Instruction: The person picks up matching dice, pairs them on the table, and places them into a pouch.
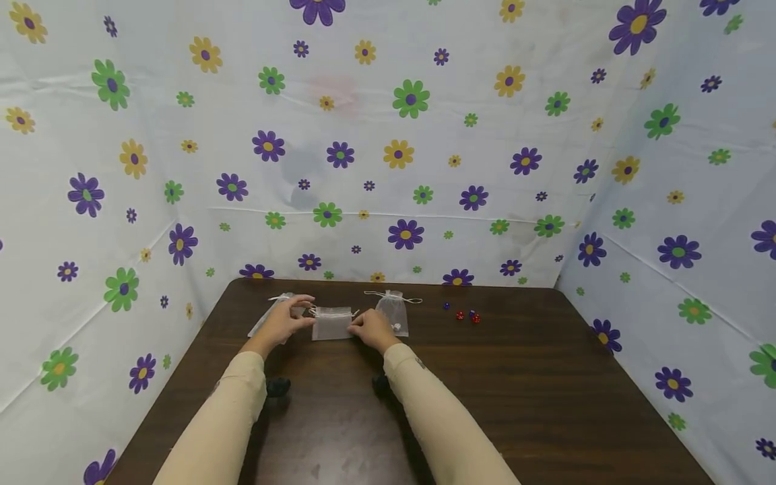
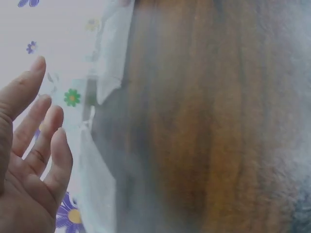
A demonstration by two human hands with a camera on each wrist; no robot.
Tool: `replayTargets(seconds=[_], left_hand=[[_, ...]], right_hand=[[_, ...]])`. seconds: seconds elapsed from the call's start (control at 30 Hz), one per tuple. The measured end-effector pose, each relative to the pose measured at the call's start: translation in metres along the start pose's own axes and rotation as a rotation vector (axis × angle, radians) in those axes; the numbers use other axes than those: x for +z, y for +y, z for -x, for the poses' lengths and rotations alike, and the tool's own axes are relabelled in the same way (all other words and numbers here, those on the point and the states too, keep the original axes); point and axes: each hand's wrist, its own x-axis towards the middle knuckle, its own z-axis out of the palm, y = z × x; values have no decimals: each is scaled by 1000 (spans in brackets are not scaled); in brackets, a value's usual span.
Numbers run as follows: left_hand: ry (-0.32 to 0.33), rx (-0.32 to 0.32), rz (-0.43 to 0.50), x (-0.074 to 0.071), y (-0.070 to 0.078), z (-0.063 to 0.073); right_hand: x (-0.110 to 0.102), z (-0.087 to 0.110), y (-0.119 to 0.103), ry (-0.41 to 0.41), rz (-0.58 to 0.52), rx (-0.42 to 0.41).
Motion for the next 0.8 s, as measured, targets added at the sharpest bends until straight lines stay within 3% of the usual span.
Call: replayTargets(seconds=[0.2,0.33,0.53,0.8], left_hand=[[-74,35,-24,1,7,-2],[-85,61,-44,6,8,-3],[-66,116,-90,12,5,-7],[-33,98,-165,17,-1,-8]], right_hand=[[1,-1,-1,-1,3,20],[3,-3,-1,6,-3,22],[4,-3,0,9,3,37],[3,-1,1,7,-1,40]])
